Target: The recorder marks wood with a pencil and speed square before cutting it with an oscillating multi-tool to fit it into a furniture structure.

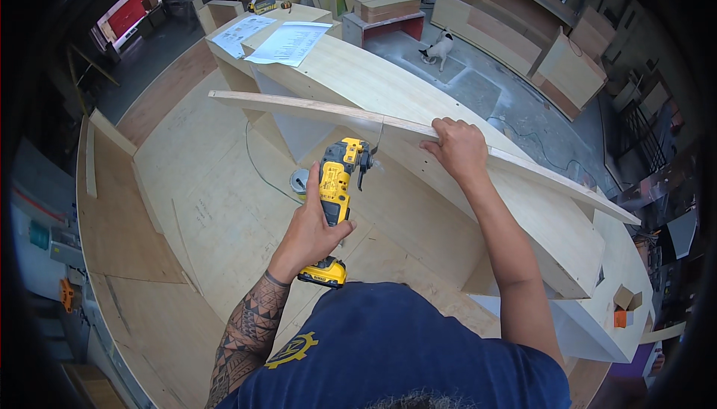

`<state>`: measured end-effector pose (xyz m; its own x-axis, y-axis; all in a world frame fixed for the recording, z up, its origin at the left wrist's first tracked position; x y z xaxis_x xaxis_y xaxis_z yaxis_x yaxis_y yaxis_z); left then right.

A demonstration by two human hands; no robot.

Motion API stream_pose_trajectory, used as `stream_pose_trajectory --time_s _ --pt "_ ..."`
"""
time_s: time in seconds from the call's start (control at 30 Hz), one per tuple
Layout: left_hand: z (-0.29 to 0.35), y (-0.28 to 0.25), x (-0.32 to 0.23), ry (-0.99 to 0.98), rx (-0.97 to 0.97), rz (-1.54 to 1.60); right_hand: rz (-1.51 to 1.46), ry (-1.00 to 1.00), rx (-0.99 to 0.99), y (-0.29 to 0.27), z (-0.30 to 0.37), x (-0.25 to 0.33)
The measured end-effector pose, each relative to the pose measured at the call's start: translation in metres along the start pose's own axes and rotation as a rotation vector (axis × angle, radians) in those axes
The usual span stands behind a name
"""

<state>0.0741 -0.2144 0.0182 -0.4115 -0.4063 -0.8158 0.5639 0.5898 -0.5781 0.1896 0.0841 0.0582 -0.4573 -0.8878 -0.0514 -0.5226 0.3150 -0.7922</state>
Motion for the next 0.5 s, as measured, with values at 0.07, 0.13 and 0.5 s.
stream_pose_trajectory --time_s 0.07,0.13,0.5 --pt "-0.0018 0.0019 -0.0003 -0.005 -0.001 0.0 0.003 0.002 0.008 0.0005 -0.0005 -0.0023" --pt "-0.0025 0.0032 0.002 -0.007 0.0 -0.003 0.003 -0.004 0.017 0.0009 -0.0012 -0.0024" --pt "-0.0048 0.0003 0.0052 -0.038 0.023 0.046 0.011 -0.008 0.017 -0.0032 -0.005 0.004"
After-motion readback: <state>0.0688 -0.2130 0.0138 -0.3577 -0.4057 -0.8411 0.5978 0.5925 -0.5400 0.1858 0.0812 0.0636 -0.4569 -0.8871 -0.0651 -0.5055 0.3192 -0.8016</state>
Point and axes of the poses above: each hand's wrist, its own z-axis away from the middle knuckle, its own y-axis out of the palm, x = y × z, the point moved 6 cm from there along -z, towards the middle knuckle, and after that the axes turned 11 degrees about -x, right-handed, at the moved point
